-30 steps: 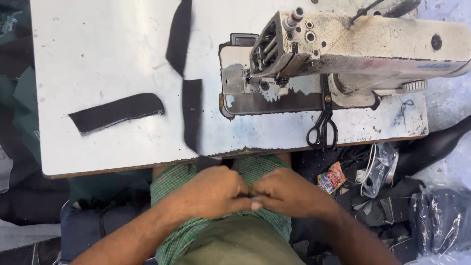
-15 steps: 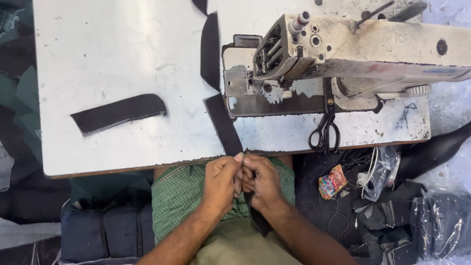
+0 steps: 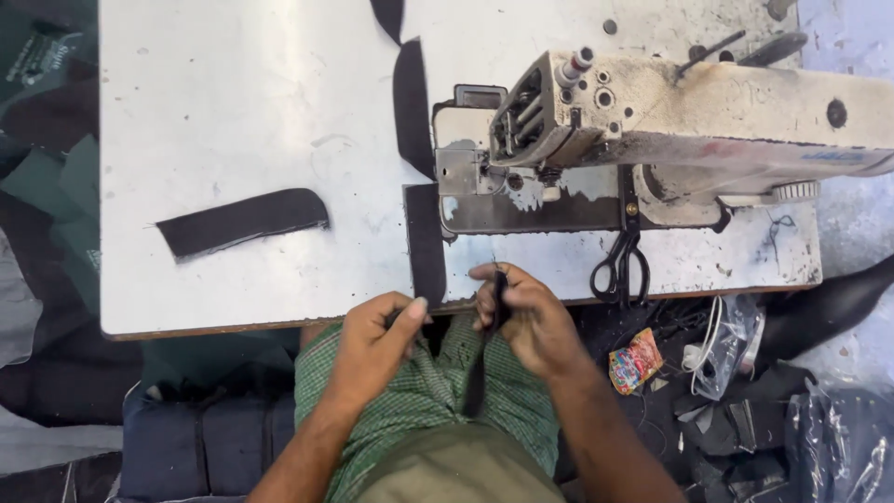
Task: The person sits at a sewing machine and uses scissors to cut a long strip of black fabric into smaller pieces. They repeatedly cut the fabric, place the pieces on the machine bed, and continue cutting the remaining strip.
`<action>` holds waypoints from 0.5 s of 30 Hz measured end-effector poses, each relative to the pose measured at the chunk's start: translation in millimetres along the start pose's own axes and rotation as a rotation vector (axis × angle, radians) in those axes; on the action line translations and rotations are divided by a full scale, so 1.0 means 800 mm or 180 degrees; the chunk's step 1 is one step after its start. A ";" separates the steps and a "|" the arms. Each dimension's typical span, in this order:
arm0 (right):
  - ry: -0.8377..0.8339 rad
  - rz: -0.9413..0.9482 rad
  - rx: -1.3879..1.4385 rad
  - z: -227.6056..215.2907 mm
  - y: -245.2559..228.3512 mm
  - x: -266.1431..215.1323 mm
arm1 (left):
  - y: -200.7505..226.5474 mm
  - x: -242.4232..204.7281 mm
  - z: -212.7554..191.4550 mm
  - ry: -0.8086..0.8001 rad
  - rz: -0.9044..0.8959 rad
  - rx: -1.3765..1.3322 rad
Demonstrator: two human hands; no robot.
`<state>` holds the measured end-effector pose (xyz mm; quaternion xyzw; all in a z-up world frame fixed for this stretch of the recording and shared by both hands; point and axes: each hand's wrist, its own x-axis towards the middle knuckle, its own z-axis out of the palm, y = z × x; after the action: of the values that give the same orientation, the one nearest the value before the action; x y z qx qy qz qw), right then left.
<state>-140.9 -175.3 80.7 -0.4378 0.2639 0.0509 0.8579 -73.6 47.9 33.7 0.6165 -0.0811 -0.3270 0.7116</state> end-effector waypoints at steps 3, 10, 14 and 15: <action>-0.0476 -0.0193 -0.0701 0.006 -0.014 0.008 | 0.018 -0.013 -0.006 0.0156 0.0797 0.0289; -0.0749 -0.0229 -0.1993 0.067 -0.047 0.035 | 0.030 -0.027 -0.004 0.0372 0.1042 0.1449; -0.0417 -0.0596 -0.2950 0.092 -0.059 0.057 | -0.010 -0.025 -0.023 -0.0140 -0.0054 0.0492; -0.0194 -0.1008 -0.3975 0.099 -0.064 0.060 | -0.014 -0.026 -0.026 -0.0162 -0.0007 0.0390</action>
<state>-50.8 -151.8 131.8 -0.8867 0.0923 0.0800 0.4458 -82.9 76.3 24.9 0.6504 -0.1183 -0.3378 0.6699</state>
